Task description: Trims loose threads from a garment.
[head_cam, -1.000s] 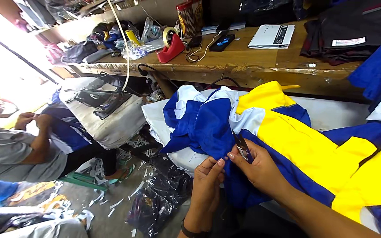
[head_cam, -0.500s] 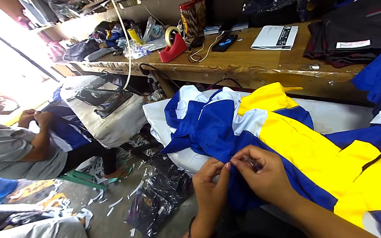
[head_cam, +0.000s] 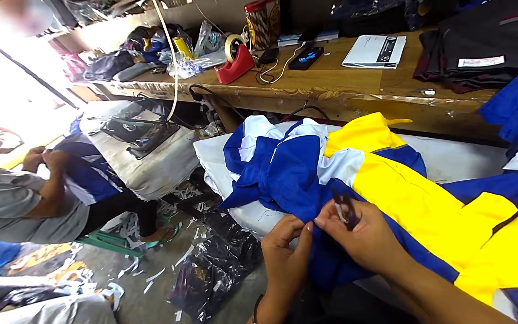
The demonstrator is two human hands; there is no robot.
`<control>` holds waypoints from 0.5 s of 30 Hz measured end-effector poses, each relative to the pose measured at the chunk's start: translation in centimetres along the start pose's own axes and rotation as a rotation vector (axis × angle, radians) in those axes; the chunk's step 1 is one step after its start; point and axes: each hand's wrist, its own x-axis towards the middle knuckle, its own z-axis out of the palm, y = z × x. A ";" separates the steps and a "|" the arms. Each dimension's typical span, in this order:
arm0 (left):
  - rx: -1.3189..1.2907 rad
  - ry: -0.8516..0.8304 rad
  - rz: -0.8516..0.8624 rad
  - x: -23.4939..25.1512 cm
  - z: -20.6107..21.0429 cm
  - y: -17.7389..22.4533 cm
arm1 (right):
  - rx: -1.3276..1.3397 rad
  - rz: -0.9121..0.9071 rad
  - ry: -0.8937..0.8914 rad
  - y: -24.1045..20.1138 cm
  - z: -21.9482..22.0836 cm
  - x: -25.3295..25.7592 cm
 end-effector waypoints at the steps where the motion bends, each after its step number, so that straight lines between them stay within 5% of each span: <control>1: -0.040 -0.008 -0.042 0.0 -0.1 0.1 | 0.107 0.093 -0.035 -0.2 -0.3 0.2; 7: 0.010 -0.002 0.017 0.0 -0.1 -0.2 | -0.121 -0.101 -0.028 0.8 0.1 0.0; 12: 0.079 -0.018 0.095 0.0 -0.1 -0.4 | 0.483 0.412 -0.189 -0.7 -0.9 1.1; 15: -0.127 -0.026 -0.120 0.3 -0.5 -0.1 | 0.146 0.182 -0.190 -0.5 -1.8 1.4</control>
